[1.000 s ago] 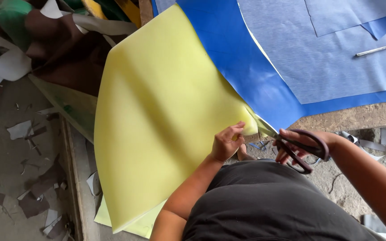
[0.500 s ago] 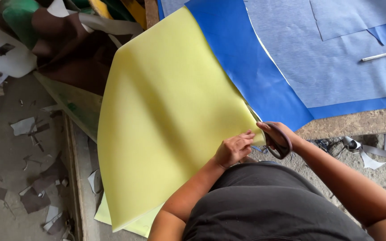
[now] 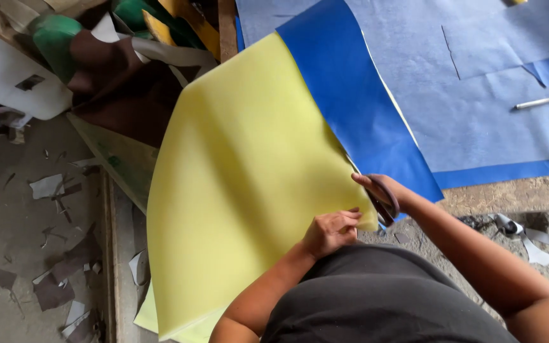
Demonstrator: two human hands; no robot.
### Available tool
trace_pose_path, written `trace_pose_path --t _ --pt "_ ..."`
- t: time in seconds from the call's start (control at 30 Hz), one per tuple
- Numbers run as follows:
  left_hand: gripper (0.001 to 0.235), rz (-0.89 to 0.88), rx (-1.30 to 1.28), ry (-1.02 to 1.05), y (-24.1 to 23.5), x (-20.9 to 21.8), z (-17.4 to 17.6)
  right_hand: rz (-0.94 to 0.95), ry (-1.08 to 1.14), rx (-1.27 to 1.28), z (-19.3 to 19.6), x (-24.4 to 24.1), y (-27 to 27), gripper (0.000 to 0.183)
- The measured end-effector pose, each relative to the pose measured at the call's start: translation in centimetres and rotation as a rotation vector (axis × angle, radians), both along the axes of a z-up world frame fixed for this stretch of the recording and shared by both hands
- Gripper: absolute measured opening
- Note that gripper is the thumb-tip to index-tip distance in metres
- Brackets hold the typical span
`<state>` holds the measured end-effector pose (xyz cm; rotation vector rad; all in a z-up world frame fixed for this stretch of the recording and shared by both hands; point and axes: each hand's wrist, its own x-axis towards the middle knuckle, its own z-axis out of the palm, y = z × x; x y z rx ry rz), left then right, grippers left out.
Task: Measuring, marking, and cutting fabric and foam for upholstery projects
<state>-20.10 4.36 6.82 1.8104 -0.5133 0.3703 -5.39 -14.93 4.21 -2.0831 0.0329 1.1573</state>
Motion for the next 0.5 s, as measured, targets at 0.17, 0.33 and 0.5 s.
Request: trace_pose_path --t 0.17,0.33,0.5 --pt "0.019 0.084 0.093 0.1 0.7 4.0 -3.5 -0.157 -0.056 -0.051 3.5 -1.8 1.5 0.073" --pt "0.032 0.557 0.479 0.327 -0.9 11.9 -10.0 -0.215 0.051 0.067 1.5 -1.2 -0.8 0.061" --pt "0.066 0.662 0.641 0.593 -3.6 12.4 -8.3 -0.238 0.16 0.154 5.2 -2.7 -2.6 0.067"
